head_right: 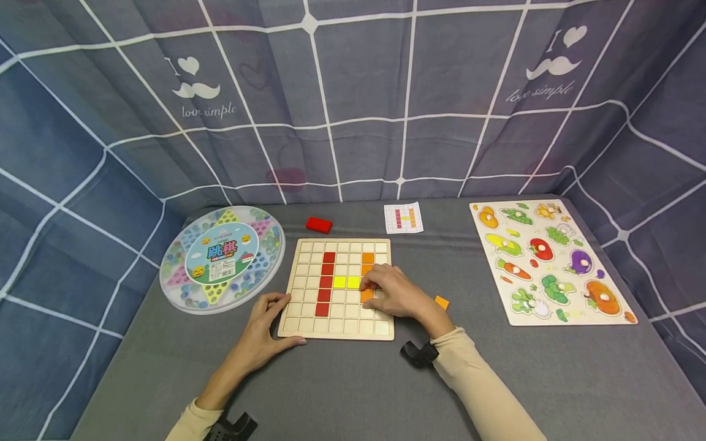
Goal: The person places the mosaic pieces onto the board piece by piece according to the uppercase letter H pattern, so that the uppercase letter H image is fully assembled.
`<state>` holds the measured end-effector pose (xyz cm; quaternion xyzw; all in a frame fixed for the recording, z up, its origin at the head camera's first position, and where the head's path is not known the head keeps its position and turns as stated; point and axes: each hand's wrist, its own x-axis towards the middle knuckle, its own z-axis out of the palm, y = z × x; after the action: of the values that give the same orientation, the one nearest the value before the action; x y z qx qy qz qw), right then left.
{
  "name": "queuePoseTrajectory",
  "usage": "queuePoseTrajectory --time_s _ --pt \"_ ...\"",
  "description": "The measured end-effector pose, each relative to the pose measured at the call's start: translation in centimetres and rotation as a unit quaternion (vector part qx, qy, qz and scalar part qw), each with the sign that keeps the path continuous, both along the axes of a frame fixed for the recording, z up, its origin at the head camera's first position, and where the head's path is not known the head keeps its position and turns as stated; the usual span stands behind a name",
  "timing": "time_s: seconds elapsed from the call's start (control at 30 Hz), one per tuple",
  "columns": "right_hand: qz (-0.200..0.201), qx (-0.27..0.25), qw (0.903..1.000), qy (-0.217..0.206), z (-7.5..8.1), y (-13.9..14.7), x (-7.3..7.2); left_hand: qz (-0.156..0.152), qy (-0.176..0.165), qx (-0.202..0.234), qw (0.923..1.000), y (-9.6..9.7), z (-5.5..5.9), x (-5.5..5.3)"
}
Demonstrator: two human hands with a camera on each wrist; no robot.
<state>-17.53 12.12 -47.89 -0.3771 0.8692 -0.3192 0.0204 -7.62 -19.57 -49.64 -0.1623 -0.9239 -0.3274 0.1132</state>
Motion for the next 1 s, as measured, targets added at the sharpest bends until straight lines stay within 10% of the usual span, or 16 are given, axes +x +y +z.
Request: queuePoseTrajectory --time_s 0.57,1.0 --pt "-0.055 0.020 0.9981 0.017 1.0 5.5 0.4 -0.004 0.005 0.003 1.0000 -0.1 0.0 0.0" --pt "-0.062 0.052 0.9948 -0.063 1.4 13.2 2.0 -0.011 0.011 0.004 0.9999 -0.2 -0.2 -0.2"
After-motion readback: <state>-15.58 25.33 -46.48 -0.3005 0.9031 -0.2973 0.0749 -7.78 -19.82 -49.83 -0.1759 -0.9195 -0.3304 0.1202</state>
